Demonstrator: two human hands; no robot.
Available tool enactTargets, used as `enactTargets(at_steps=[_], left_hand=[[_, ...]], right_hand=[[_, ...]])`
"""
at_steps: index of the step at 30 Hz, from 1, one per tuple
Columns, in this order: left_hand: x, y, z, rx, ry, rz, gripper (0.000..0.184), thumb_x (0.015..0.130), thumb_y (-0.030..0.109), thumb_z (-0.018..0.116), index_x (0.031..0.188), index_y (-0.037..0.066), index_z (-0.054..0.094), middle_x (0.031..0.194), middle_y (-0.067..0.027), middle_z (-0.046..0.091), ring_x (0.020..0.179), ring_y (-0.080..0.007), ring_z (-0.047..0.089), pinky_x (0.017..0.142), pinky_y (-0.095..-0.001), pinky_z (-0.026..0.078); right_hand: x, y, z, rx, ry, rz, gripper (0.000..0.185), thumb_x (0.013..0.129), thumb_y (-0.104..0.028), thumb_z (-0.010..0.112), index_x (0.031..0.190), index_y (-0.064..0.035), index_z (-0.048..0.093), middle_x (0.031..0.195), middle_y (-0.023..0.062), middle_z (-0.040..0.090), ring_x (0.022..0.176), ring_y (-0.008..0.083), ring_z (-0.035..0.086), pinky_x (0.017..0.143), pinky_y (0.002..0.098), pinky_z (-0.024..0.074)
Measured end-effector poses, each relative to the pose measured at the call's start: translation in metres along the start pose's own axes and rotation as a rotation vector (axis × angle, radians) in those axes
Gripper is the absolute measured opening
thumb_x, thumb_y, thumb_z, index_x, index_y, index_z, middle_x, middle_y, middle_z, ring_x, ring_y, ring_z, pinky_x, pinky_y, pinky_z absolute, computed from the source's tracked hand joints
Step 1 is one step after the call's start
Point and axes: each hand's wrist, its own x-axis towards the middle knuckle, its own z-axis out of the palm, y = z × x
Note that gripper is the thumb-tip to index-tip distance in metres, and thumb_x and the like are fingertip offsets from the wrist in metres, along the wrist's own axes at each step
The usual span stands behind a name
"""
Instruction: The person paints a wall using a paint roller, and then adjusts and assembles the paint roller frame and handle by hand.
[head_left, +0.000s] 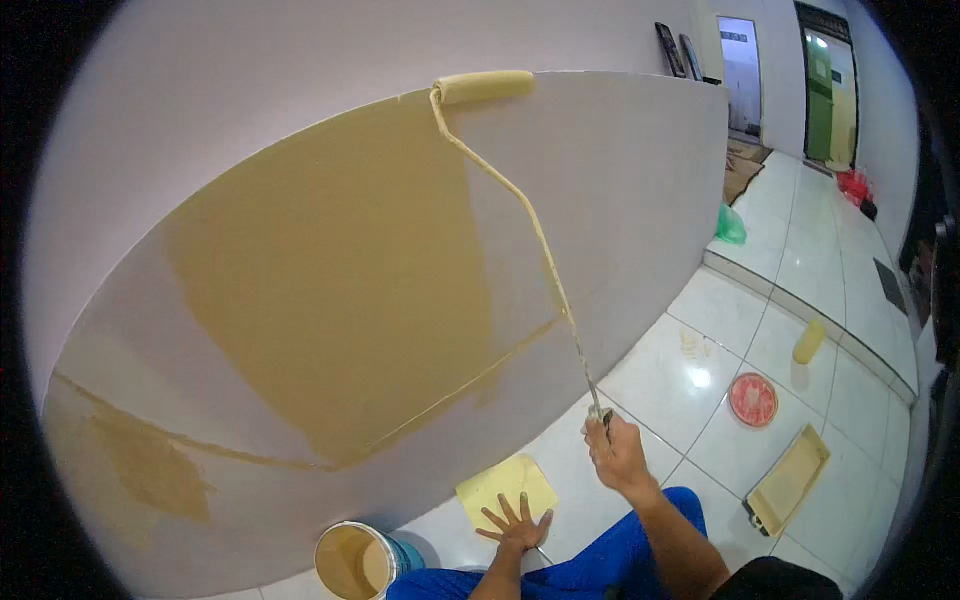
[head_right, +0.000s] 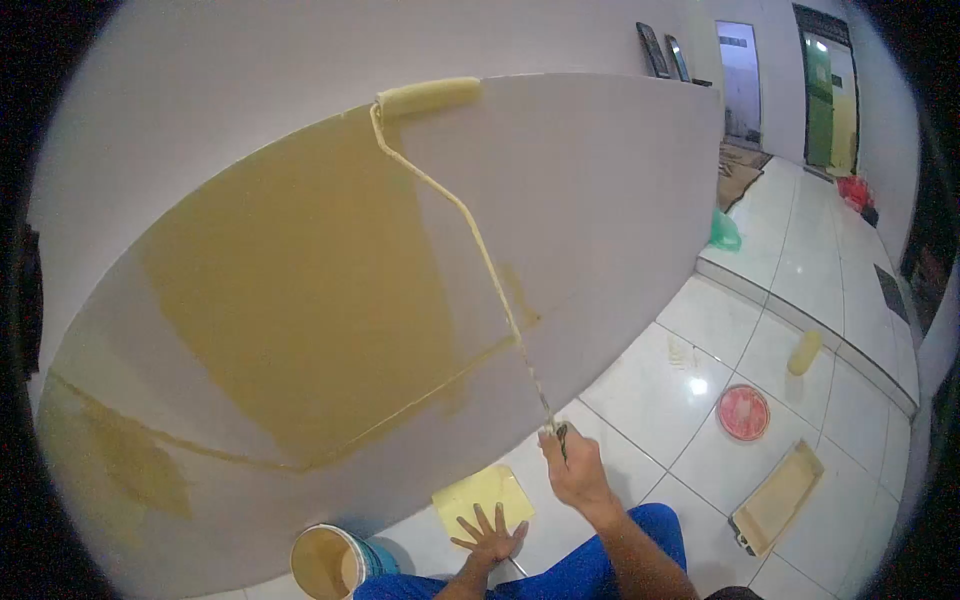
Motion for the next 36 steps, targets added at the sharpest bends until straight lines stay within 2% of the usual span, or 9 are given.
enactTargets(at_steps=[4,10,18,24,25,28,31,34,36], left_hand=[[-0.001,0.0,0.0,-0.004,0.0,0.009,0.093,0.075,0.081,0.026,0.147,0.028,0.0,0.15,-0.0131,-0.02,0.128,-0.0504,-0.029,0.088,-0.0779,-0.014],[-0.001,0.002,-0.005,-0.018,-0.003,0.013,0.094,0.075,0.081,0.026,0.147,0.027,0.001,0.15,-0.0137,-0.021,0.128,-0.0516,-0.028,0.087,-0.0784,-0.013],[0.0,0.001,0.001,0.013,0.028,0.011,0.092,0.076,0.08,0.026,0.147,0.028,0.002,0.15,-0.0145,-0.02,0.127,-0.0529,-0.028,0.088,-0.0791,-0.011],[-0.007,0.003,-0.008,0.01,0.011,0.024,0.092,0.075,0.081,0.027,0.147,0.028,0.002,0.15,-0.0149,-0.02,0.127,-0.0526,-0.027,0.087,-0.0791,-0.011],[-0.002,0.0,-0.002,0.0,0.013,0.021,0.093,0.075,0.081,0.026,0.147,0.028,0.001,0.15,-0.0147,-0.02,0.128,-0.0522,-0.028,0.087,-0.0788,-0.011],[-0.004,0.004,-0.007,0.001,-0.018,0.011,0.096,0.074,0.082,0.026,0.147,0.025,0.0,0.149,-0.0174,-0.022,0.126,-0.0526,-0.03,0.087,-0.0782,-0.013],[-0.002,0.002,-0.004,-0.001,0.007,0.016,0.094,0.075,0.082,0.026,0.147,0.027,0.001,0.15,-0.0153,-0.021,0.127,-0.0527,-0.028,0.087,-0.0787,-0.012],[-0.002,0.003,0.0,0.007,0.029,0.019,0.093,0.075,0.081,0.025,0.147,0.027,0.002,0.15,-0.0153,-0.02,0.127,-0.0532,-0.028,0.086,-0.0792,-0.012],[-0.003,0.002,0.0,0.018,0.028,0.019,0.092,0.076,0.081,0.025,0.147,0.027,0.002,0.15,-0.016,-0.02,0.127,-0.0536,-0.028,0.086,-0.0793,-0.012]], right_hand=[[0.011,0.005,-0.007,-0.033,-0.068,0.053,0.032,0.094,-0.024,0.048,0.073,0.0003,0.049,0.056,0.0133,0.051,0.049,0.0218,0.048,0.049,0.0359,0.039],[-0.035,0.049,-0.019,-0.121,-0.144,0.213,0.031,0.093,-0.024,0.048,0.074,-0.001,0.05,0.057,0.0145,0.052,0.05,0.0229,0.05,0.05,0.0376,0.0398],[0.02,-0.016,-0.042,-0.062,-0.13,0.067,0.032,0.094,-0.025,0.048,0.074,0.001,0.048,0.057,0.0118,0.049,0.052,0.0193,0.042,0.051,0.0361,0.0381],[0.004,-0.018,-0.03,-0.105,-0.107,0.098,0.031,0.093,-0.023,0.05,0.076,0.0022,0.049,0.056,0.0167,0.049,0.05,0.0201,0.041,0.05,0.0376,0.0375],[-0.009,-0.004,-0.025,-0.089,-0.116,0.114,0.03,0.093,-0.024,0.05,0.077,0.0025,0.051,0.058,0.0193,0.05,0.049,0.0216,0.043,0.051,0.039,0.0382],[-0.044,0.021,-0.017,-0.103,-0.131,0.169,0.03,0.093,-0.024,0.051,0.078,0.0023,0.051,0.059,0.0201,0.052,0.05,0.0244,0.048,0.051,0.0398,0.0388],[-0.054,0.024,-0.019,-0.122,-0.182,0.248,0.029,0.093,-0.023,0.051,0.078,0.0022,0.051,0.06,0.0207,0.052,0.051,0.0282,0.051,0.052,0.0402,0.0394],[-0.031,0.022,-0.025,-0.114,-0.129,0.075,0.031,0.093,-0.024,0.05,0.077,0.0021,0.05,0.059,0.0203,0.051,0.05,0.0299,0.049,0.052,0.0402,0.0393],[-0.003,0.0,-0.033,-0.115,-0.132,0.057,0.033,0.093,-0.025,0.05,0.076,0.0021,0.048,0.056,0.0201,0.048,0.048,0.03,0.047,0.05,0.0399,0.0385]])
